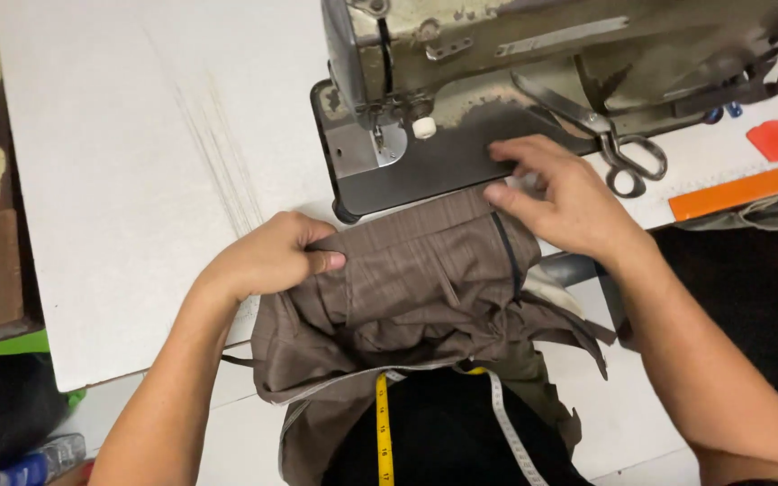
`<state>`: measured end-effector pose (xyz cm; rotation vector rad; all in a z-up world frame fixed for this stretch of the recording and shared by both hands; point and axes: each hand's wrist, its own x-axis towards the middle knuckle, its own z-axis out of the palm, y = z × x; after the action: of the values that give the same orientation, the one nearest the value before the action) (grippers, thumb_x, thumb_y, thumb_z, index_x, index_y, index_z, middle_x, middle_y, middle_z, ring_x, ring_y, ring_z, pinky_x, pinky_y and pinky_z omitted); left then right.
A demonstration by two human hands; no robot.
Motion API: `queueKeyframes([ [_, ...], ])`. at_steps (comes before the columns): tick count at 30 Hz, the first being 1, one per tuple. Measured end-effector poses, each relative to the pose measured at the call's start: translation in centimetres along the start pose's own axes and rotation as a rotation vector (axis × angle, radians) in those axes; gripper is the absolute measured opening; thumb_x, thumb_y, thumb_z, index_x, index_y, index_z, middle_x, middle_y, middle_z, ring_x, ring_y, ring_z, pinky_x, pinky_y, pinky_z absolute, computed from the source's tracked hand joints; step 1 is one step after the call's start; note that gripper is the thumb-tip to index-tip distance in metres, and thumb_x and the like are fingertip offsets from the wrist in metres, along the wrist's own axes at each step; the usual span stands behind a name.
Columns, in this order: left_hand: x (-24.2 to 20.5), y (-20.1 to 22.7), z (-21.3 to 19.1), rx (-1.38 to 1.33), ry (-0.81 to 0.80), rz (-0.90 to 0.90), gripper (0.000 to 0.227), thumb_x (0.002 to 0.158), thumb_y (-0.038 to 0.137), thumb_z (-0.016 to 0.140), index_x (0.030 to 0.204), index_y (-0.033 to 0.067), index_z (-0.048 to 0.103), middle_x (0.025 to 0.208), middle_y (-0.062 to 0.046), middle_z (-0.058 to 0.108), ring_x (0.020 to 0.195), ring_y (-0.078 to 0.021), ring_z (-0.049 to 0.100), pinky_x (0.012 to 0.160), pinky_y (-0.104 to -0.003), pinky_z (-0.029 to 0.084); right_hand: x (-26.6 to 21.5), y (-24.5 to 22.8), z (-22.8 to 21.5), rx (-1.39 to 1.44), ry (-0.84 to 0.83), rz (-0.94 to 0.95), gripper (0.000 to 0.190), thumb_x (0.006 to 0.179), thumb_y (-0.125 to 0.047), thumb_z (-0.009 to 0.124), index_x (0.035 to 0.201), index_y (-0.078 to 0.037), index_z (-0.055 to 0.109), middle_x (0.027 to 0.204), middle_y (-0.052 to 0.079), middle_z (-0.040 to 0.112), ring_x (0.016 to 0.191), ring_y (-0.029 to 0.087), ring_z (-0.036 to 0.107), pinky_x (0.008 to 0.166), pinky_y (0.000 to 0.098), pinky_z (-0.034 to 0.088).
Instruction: The person is sewing a pair of trousers, specifically aligning the waistband and fabric edges, feeding them through the sewing machine, and trimming excess thread with scissors.
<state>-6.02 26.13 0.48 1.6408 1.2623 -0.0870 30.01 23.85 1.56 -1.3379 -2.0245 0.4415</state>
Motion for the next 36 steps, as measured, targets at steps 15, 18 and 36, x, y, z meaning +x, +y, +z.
queueKeyframes([
  [15,1.9,4.4,-1.2,0.179,0.074,0.163,0.020,0.096,0.027,0.067,0.089,0.0088,0.073,0.076,-0.011,0.071,0.078,-0.0318,0.066,0.074,-0.041,0.050,4.1,-2.5,0.8,-0.385,-0.238,-0.135,0.030,0.099,-0.028,0.072,0.125,-0.013,0.072,0.110,0.009,0.073,0.106,0.031,0.068,0.092,0.0490,0.049],
  [18,1.6,5.5,-0.8,0.254,0.067,0.154,0.022,0.097,0.029,0.065,0.091,0.0091,0.073,0.079,-0.010,0.072,0.080,-0.0328,0.067,0.075,-0.043,0.050,6.1,-7.5,2.2,-0.111,-0.545,-0.119,0.047,0.088,-0.036,0.074,0.123,-0.006,0.068,0.117,0.019,0.073,0.113,0.043,0.065,0.096,0.0602,0.047],
  [36,-2.6,4.5,0.1,0.603,0.439,0.150,0.036,0.086,0.035,0.076,0.111,0.0077,0.074,0.097,-0.015,0.074,0.099,-0.0389,0.071,0.084,-0.049,0.055,8.8,-7.0,4.5,0.070,-0.893,0.099,0.030,0.087,-0.015,0.073,0.060,-0.003,0.072,0.036,0.002,0.055,0.034,0.015,0.042,0.039,0.0257,0.036],
])
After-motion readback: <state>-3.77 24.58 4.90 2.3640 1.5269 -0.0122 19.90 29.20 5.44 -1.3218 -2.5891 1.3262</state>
